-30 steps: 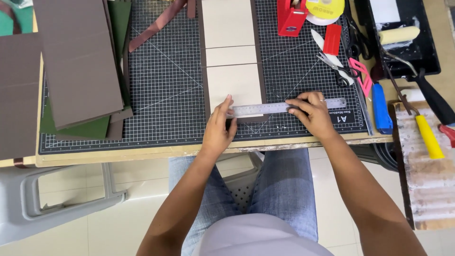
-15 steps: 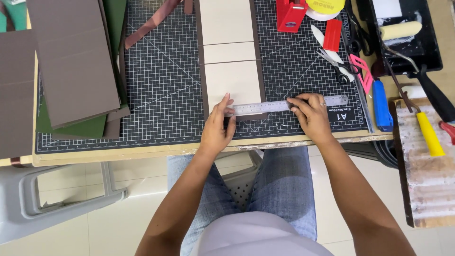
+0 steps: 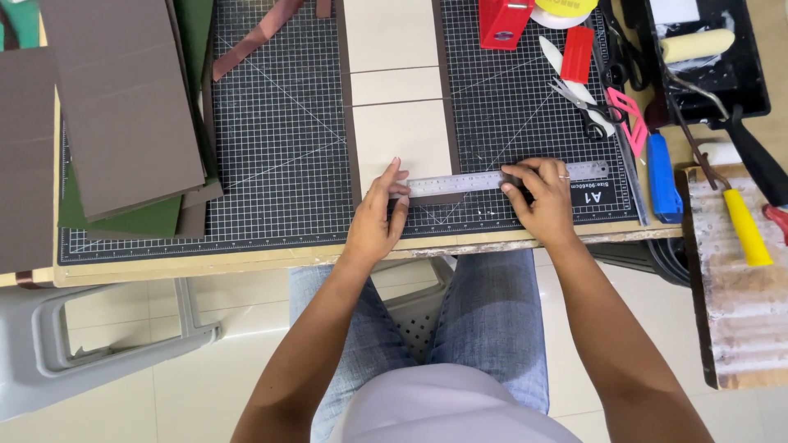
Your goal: Measuring, cutting, and attaching ribbons to cardboard pieces for a handcraft project.
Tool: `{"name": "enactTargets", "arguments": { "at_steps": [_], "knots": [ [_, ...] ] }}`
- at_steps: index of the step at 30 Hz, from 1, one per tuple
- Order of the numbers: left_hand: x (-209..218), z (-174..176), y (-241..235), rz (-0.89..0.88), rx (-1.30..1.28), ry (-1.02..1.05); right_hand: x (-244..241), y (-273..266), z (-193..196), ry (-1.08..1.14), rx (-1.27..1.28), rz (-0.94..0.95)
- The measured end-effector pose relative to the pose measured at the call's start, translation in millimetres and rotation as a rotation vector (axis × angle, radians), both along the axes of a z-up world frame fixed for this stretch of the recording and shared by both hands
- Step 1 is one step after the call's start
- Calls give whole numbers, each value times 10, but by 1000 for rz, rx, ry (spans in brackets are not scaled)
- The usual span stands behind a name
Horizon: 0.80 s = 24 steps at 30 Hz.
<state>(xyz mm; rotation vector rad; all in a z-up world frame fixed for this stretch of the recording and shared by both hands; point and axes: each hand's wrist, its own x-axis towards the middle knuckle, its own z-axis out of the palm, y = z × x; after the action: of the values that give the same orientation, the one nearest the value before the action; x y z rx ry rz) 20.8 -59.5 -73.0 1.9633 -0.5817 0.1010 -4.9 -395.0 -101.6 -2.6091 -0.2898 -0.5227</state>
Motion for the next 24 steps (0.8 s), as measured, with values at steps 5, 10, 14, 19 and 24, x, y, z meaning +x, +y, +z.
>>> {"name": "enactTargets", "arguments": {
  "at_steps": [5, 10, 14, 19, 24],
  "knots": [
    [-3, 32, -1, -25, -12, 26, -15, -8, -17, -31, 11, -9],
    [0, 89, 12, -86, -25, 28, -16, -25, -20, -51, 31, -27],
    [10, 107, 23, -123, -11, 32, -16, 23, 64, -65, 51, -31],
    [22, 97, 29, -146, -36, 41, -14, 73, 125, -79, 95, -37],
    [21, 131, 40, -153, -31, 48, -13, 69, 113, -84, 101, -37]
  ]
}}
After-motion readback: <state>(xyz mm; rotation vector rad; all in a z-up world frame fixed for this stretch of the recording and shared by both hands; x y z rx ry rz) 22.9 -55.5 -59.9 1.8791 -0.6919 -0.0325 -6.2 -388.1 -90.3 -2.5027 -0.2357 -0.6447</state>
